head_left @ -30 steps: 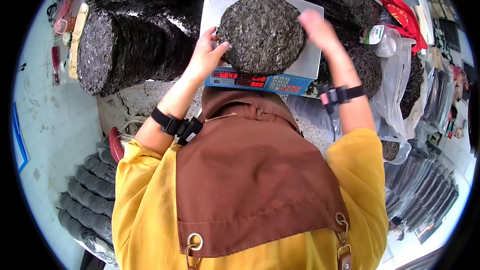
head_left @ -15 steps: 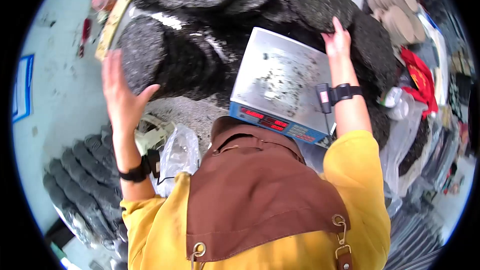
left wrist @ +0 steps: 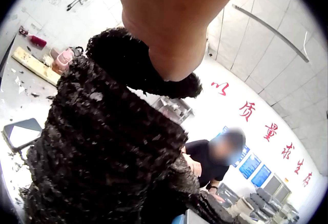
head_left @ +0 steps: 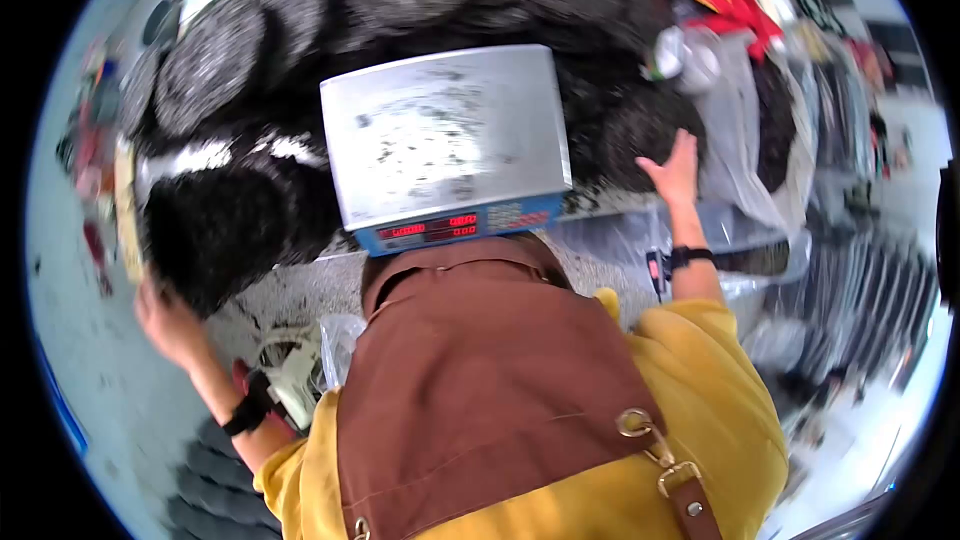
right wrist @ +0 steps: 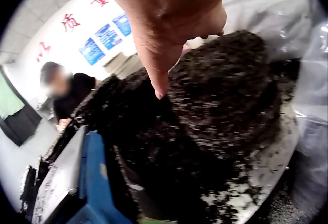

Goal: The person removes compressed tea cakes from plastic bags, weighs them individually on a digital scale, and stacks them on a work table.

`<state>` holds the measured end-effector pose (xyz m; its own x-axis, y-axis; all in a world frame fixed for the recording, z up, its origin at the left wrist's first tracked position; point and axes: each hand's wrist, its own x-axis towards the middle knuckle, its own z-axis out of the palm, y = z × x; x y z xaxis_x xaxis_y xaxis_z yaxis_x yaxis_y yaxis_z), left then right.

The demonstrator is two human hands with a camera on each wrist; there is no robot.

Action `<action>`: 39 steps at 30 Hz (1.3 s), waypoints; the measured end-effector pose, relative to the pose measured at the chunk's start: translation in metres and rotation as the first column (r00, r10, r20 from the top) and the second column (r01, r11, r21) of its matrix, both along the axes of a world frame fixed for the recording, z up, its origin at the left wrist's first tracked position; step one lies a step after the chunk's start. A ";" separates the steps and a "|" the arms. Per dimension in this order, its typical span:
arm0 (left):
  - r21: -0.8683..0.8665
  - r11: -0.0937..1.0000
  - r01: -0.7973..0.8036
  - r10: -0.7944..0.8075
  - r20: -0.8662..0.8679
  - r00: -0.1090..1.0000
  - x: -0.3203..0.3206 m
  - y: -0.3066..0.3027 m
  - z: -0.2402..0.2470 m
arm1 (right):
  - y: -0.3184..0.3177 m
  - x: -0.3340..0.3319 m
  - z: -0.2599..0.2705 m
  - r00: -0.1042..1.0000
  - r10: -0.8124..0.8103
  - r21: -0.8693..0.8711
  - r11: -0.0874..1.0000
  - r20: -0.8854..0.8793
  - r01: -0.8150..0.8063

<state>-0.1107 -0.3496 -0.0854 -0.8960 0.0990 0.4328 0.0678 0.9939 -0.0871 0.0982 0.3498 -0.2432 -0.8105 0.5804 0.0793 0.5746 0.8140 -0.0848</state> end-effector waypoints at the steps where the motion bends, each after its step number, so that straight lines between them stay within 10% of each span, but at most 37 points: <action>1: -0.039 0.999 0.035 -0.041 -0.160 0.986 -0.005 -0.004 0.002 | -0.004 0.008 -0.003 0.977 -0.104 -0.058 0.991 0.184 0.117; 6: 0.199 0.898 0.392 -0.318 -0.319 0.893 0.014 0.114 0.030 | 0.003 0.026 -0.022 0.994 -0.067 0.042 0.997 0.083 0.063; 10: 0.219 0.598 0.771 -0.783 -0.043 0.620 0.030 0.248 -0.030 | 0.017 0.030 -0.001 0.991 0.041 -0.011 0.999 0.131 -0.040; 13: 0.157 0.592 0.791 -0.719 0.546 0.430 0.044 0.300 -0.083 | 0.034 0.033 0.005 0.985 0.124 -0.028 0.992 0.124 -0.121; 17: 0.471 0.592 0.654 -0.782 0.531 0.326 0.039 0.306 -0.077 | 0.061 0.043 0.011 0.969 0.240 -0.194 0.955 0.066 -0.223; 21: 0.571 0.631 0.525 -0.776 0.461 0.431 0.034 0.308 -0.048 | 0.053 0.040 0.066 0.975 -0.045 -0.291 0.956 -0.218 -0.021; 23: 0.684 0.537 0.493 -0.835 0.346 0.429 0.035 0.316 -0.036 | 0.039 0.037 0.089 0.759 -0.346 -0.406 0.906 -0.551 0.119; 25: 0.808 0.353 0.472 -0.908 0.176 0.379 0.043 0.339 -0.018 | -0.015 0.006 0.114 0.314 -0.677 -0.736 0.525 -0.665 -0.426; 28: 0.734 0.269 0.624 -0.943 0.070 0.324 0.055 0.373 0.010 | -0.112 -0.042 0.133 0.474 -0.800 -0.814 0.029 -0.367 -0.581; 31: 0.541 0.395 0.742 -0.880 -0.009 0.475 0.051 0.374 0.007 | -0.195 -0.073 0.147 0.756 -0.553 -0.609 -0.478 -0.350 -0.632; 36: 0.856 0.161 0.491 -0.919 -0.052 0.392 0.029 0.326 -0.009 | -0.208 -0.097 0.145 0.803 -0.355 -0.679 -0.431 -0.478 -0.594; 37: 0.938 0.030 0.344 -0.929 -0.101 0.356 0.023 0.315 -0.017 | -0.208 -0.098 0.141 0.809 -0.343 -0.681 -0.437 -0.478 -0.587; 39: 0.941 0.135 -0.309 -0.683 0.314 0.659 0.018 0.286 -0.004 | -0.201 -0.102 0.127 0.839 -0.419 -0.825 -0.289 -0.347 -0.486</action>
<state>-0.0923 -0.0639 -0.0899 -0.9180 0.3149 -0.2411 -0.2025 0.1505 0.9676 -0.0038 0.1492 -0.1166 -0.9424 0.2400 -0.2329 0.0659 -0.5495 -0.8329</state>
